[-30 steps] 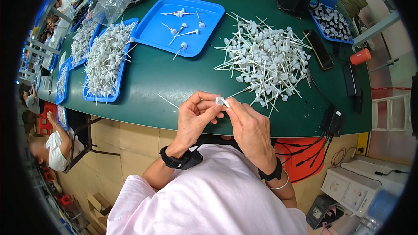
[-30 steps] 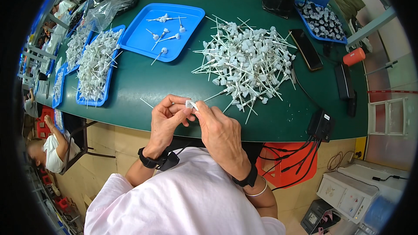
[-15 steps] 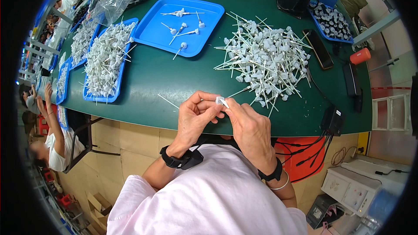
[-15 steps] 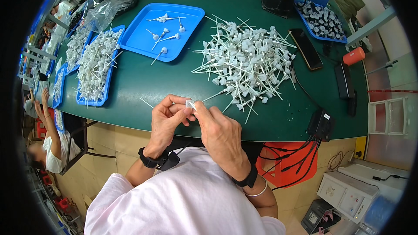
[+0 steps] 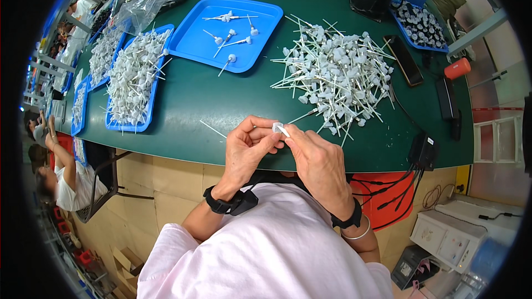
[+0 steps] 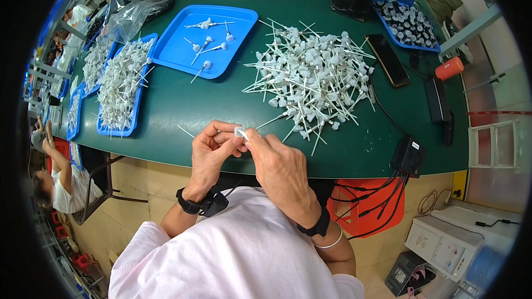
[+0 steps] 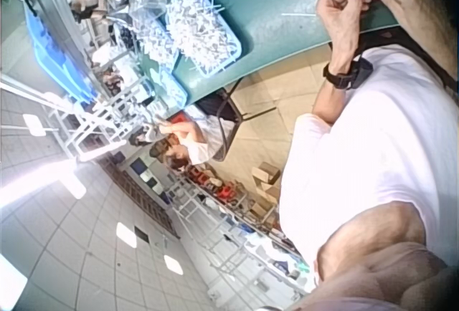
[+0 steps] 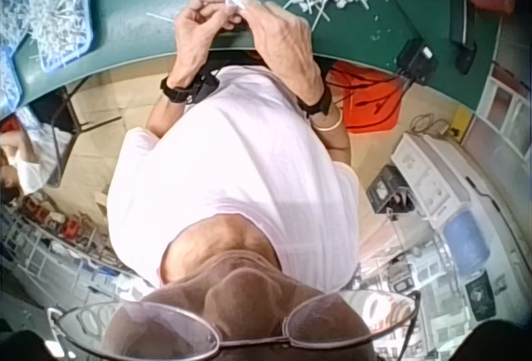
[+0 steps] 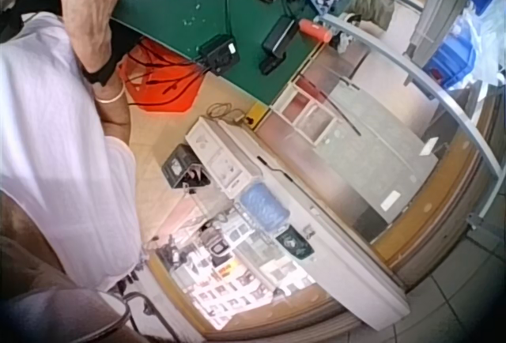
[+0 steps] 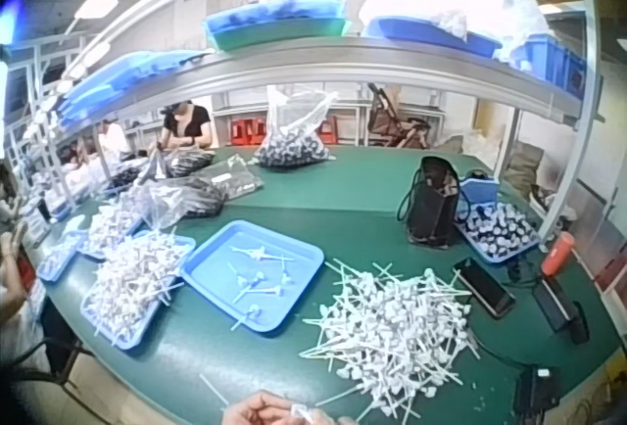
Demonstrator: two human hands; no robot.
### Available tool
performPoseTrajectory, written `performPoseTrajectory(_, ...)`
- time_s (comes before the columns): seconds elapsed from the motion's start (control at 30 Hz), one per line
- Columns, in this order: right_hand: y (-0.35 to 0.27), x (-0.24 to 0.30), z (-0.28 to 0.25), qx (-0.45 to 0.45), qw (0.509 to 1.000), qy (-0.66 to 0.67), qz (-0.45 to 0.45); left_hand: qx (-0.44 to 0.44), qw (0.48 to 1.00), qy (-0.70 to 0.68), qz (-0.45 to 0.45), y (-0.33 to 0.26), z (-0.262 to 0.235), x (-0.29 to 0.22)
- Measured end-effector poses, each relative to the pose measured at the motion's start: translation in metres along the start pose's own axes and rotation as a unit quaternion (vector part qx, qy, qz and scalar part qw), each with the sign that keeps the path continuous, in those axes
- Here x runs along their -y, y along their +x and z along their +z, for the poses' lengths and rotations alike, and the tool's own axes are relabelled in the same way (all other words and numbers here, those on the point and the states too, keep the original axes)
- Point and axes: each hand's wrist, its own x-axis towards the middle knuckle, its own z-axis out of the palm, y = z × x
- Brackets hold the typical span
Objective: Assembling small white plastic parts at a manufacturing workbench.
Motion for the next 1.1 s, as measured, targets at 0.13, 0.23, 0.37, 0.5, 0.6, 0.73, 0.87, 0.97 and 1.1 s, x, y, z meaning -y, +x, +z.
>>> performPoseTrajectory(0.13,0.000,0.001,-0.001,0.007,1.000,-0.004,0.002,0.004,1.000,-0.003,0.003,0.000,0.000,0.001)
performPoseTrajectory(0.23,0.000,0.000,-0.001,0.008,1.000,-0.010,0.001,0.007,1.000,-0.002,0.006,0.000,-0.001,0.001)
performPoseTrajectory(0.37,-0.001,0.000,-0.001,0.007,1.000,-0.003,-0.001,0.005,1.000,-0.003,0.007,0.000,-0.001,0.001)
performPoseTrajectory(0.5,0.001,-0.007,0.000,0.006,0.998,0.060,0.002,0.004,1.000,0.002,0.007,-0.001,-0.001,0.000)
performPoseTrajectory(0.6,0.005,-0.009,-0.005,0.031,0.988,0.148,0.040,0.008,1.000,0.010,0.010,-0.001,-0.001,0.000)
performPoseTrajectory(0.73,0.009,-0.012,-0.014,0.106,0.973,0.176,0.102,0.010,1.000,0.025,0.012,-0.001,-0.004,0.000)
performPoseTrajectory(0.87,0.012,-0.022,-0.012,0.141,0.955,0.236,0.111,0.010,0.999,0.036,0.021,-0.001,-0.004,-0.001)
performPoseTrajectory(0.97,0.012,-0.030,-0.006,0.183,0.923,0.307,0.142,0.012,0.999,0.036,0.024,-0.001,-0.005,0.000)
performPoseTrajectory(1.1,0.015,-0.034,-0.007,0.234,0.867,0.399,0.183,0.011,0.999,0.029,0.028,-0.002,-0.006,0.001)
